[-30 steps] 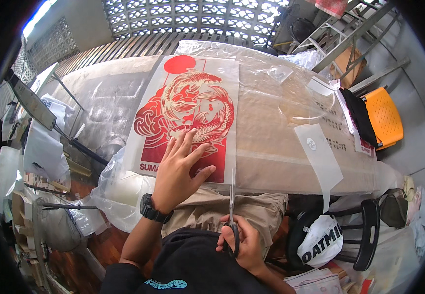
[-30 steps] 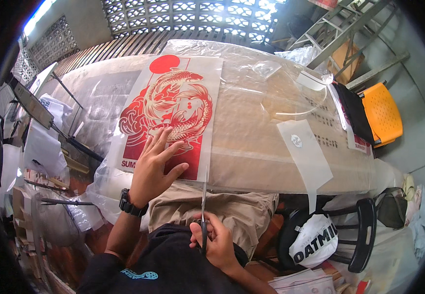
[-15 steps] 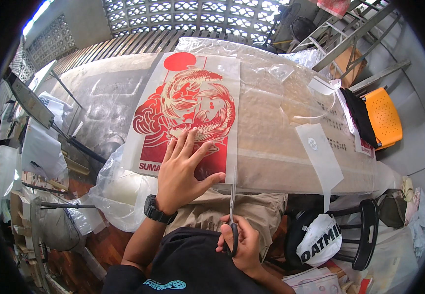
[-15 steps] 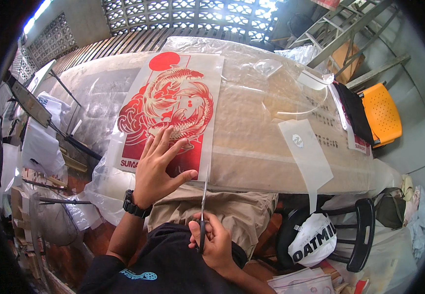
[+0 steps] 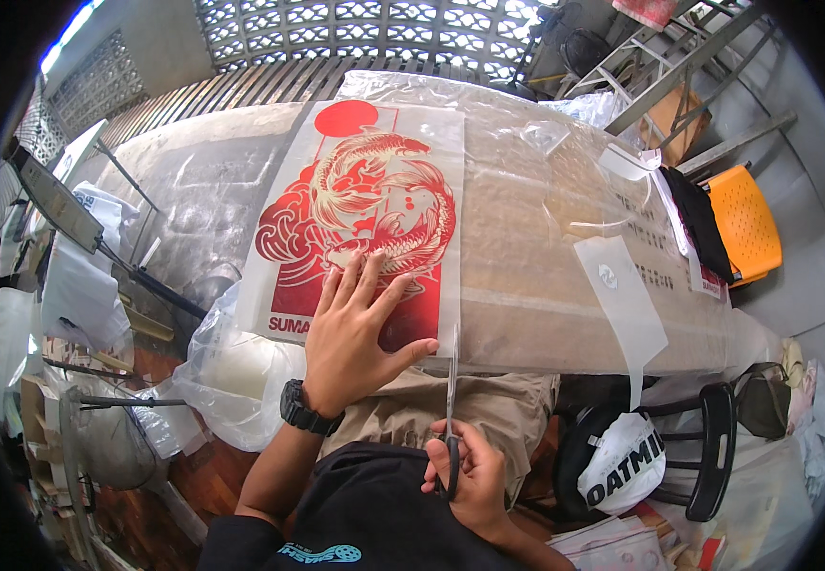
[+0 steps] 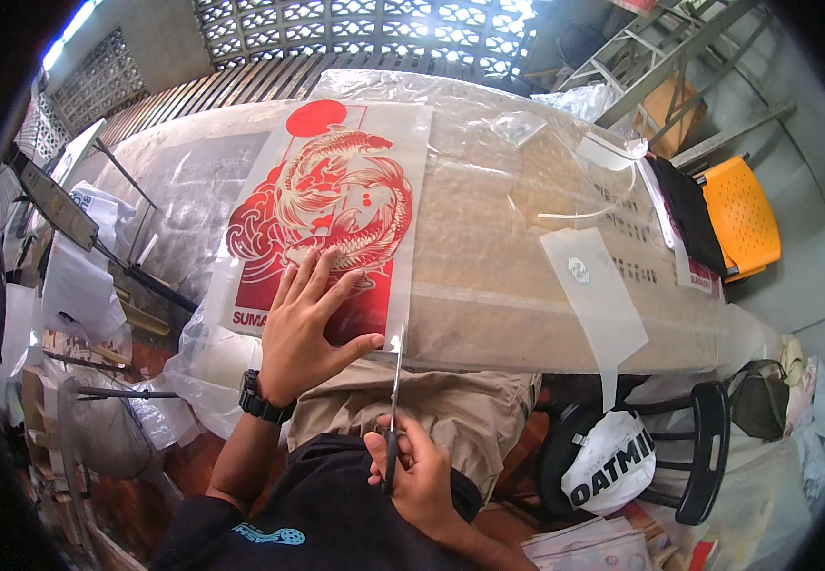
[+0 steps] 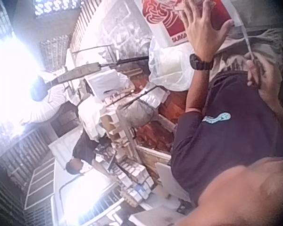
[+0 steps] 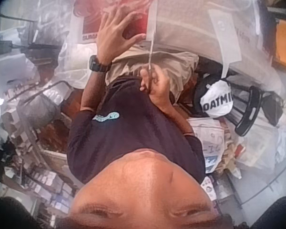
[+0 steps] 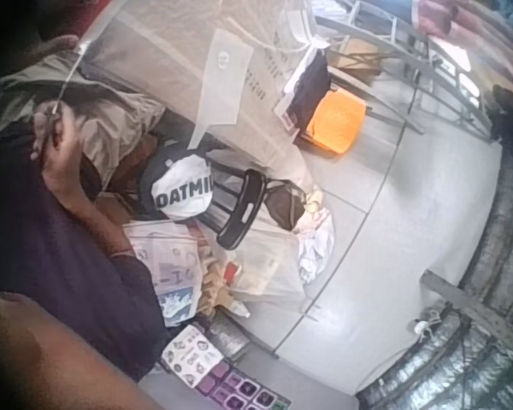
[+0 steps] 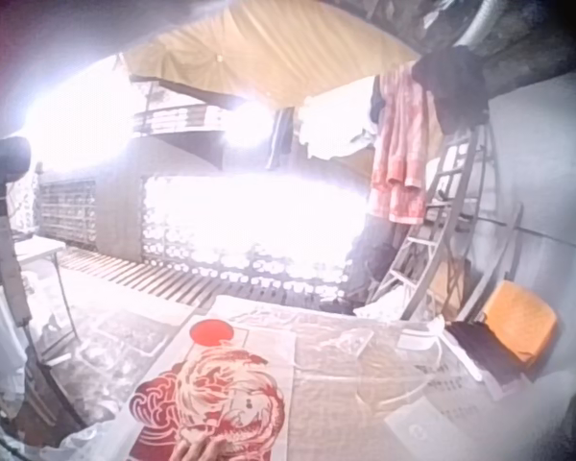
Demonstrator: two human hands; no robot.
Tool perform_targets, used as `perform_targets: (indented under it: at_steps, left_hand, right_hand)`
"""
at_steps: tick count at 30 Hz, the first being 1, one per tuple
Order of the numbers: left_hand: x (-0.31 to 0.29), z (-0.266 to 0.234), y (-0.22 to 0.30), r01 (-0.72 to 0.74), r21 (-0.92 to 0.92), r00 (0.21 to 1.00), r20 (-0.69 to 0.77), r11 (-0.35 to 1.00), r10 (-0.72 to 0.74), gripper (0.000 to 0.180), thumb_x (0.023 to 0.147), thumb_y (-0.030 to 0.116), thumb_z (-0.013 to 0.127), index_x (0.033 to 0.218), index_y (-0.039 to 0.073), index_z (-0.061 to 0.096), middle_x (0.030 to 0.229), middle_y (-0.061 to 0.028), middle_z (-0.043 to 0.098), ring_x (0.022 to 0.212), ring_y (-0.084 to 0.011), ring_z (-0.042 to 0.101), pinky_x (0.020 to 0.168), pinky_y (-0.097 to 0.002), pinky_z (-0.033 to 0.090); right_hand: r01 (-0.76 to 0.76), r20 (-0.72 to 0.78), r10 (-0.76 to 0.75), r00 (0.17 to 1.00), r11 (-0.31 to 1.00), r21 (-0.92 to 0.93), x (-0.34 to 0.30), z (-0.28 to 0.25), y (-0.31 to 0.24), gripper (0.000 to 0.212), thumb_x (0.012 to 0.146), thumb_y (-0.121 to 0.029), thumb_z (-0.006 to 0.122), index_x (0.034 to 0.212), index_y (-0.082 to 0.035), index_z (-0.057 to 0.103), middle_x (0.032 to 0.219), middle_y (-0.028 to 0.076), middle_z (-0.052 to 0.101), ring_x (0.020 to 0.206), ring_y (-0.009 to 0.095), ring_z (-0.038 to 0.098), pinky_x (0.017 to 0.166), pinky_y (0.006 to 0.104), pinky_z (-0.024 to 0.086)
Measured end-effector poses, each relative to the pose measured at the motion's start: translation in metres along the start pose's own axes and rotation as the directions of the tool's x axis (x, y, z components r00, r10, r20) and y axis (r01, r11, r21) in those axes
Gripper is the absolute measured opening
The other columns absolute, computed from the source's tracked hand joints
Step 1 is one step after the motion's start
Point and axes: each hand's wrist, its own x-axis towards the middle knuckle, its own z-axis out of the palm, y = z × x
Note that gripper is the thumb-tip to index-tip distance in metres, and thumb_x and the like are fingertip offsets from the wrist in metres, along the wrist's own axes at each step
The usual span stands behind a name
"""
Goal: The person uses scissors to cut out a circular graphic and a large red dragon-themed graphic from a white backing sheet on a table.
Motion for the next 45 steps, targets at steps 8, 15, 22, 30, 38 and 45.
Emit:
perform_targets:
  at_steps: [8, 15, 22, 30, 38, 45]
  left_hand:
    - [0.001, 0.001, 0.004, 0.009, 0.039, 1.0, -0.006, 0.999, -0.009, 0.091, 0.07, 0.069, 0.073, 0.138, 0.011, 0.055, 0.15, -0.0205, 0.043, 0.142, -0.0396, 0.036, 0.118, -0.0496, 0.024]
    - [0.001, 0.001, 0.004, 0.018, 0.035, 1.0, 0.005, 0.999, -0.018, 0.094, 0.07, 0.071, 0.072, 0.138, 0.009, 0.054, 0.15, -0.0215, 0.043, 0.142, -0.0396, 0.036, 0.119, -0.0502, 0.023]
    - [0.001, 0.001, 0.003, 0.009, 0.035, 1.0, 0.002, 0.999, -0.009, 0.094, 0.07, 0.072, 0.071, 0.138, 0.01, 0.054, 0.149, -0.0217, 0.043, 0.142, -0.04, 0.036, 0.118, -0.0508, 0.023]
    - [0.002, 0.001, 0.003, 0.026, 0.003, 1.0, 0.009, 1.0, -0.026, 0.092, 0.07, 0.072, 0.072, 0.136, 0.011, 0.055, 0.15, -0.0208, 0.043, 0.142, -0.0395, 0.035, 0.119, -0.0512, 0.023]
    - [0.001, 0.002, 0.002, 0.034, 0.011, 0.999, 0.026, 0.999, -0.035, 0.093, 0.069, 0.07, 0.072, 0.139, 0.011, 0.054, 0.152, -0.0204, 0.041, 0.143, -0.0386, 0.034, 0.119, -0.0507, 0.022]
    - [0.002, -0.002, 0.003, 0.041, 0.0, 0.998, 0.038, 0.999, -0.041, 0.089, 0.071, 0.063, 0.073, 0.14, 0.011, 0.053, 0.152, -0.0206, 0.041, 0.144, -0.0393, 0.033, 0.118, -0.0501, 0.023]
  right_hand:
    - [0.002, -0.013, -0.003, 1.0, 0.998, -0.069, -0.003, 0.0, -0.004, 0.055, 0.096, -0.03, 0.068, 0.133, 0.006, 0.051, 0.065, 0.003, 0.06, 0.056, 0.007, 0.059, 0.052, 0.0226, 0.051]
    - [0.078, -0.009, -0.081, 0.997, 0.98, -0.181, 0.001, 0.0, -0.015, 0.07, 0.097, -0.031, 0.067, 0.15, 0.0, 0.035, 0.06, 0.002, 0.057, 0.055, 0.005, 0.056, 0.052, 0.0232, 0.048]
    - [0.103, -0.022, -0.109, 0.994, 0.976, -0.195, 0.018, 0.0, -0.018, 0.068, 0.097, -0.031, 0.067, 0.15, 0.0, 0.036, 0.059, 0.002, 0.058, 0.054, 0.005, 0.056, 0.049, 0.0236, 0.046]
    - [0.122, -0.034, -0.135, 0.99, 0.962, -0.243, 0.037, 0.001, -0.031, 0.066, 0.097, -0.03, 0.067, 0.148, 0.001, 0.039, 0.057, 0.001, 0.056, 0.051, 0.005, 0.054, 0.048, 0.024, 0.045]
    - [0.129, -0.046, -0.141, 0.989, 0.97, -0.206, 0.061, 0.001, -0.038, 0.065, 0.097, -0.032, 0.066, 0.147, 0.003, 0.041, 0.056, 0.002, 0.055, 0.049, 0.005, 0.053, 0.047, 0.0247, 0.042]
    - [0.134, -0.037, -0.147, 0.988, 0.961, -0.243, 0.08, -0.001, -0.052, 0.065, 0.098, -0.034, 0.065, 0.146, 0.004, 0.042, 0.056, 0.002, 0.056, 0.048, 0.006, 0.054, 0.046, 0.0257, 0.043]
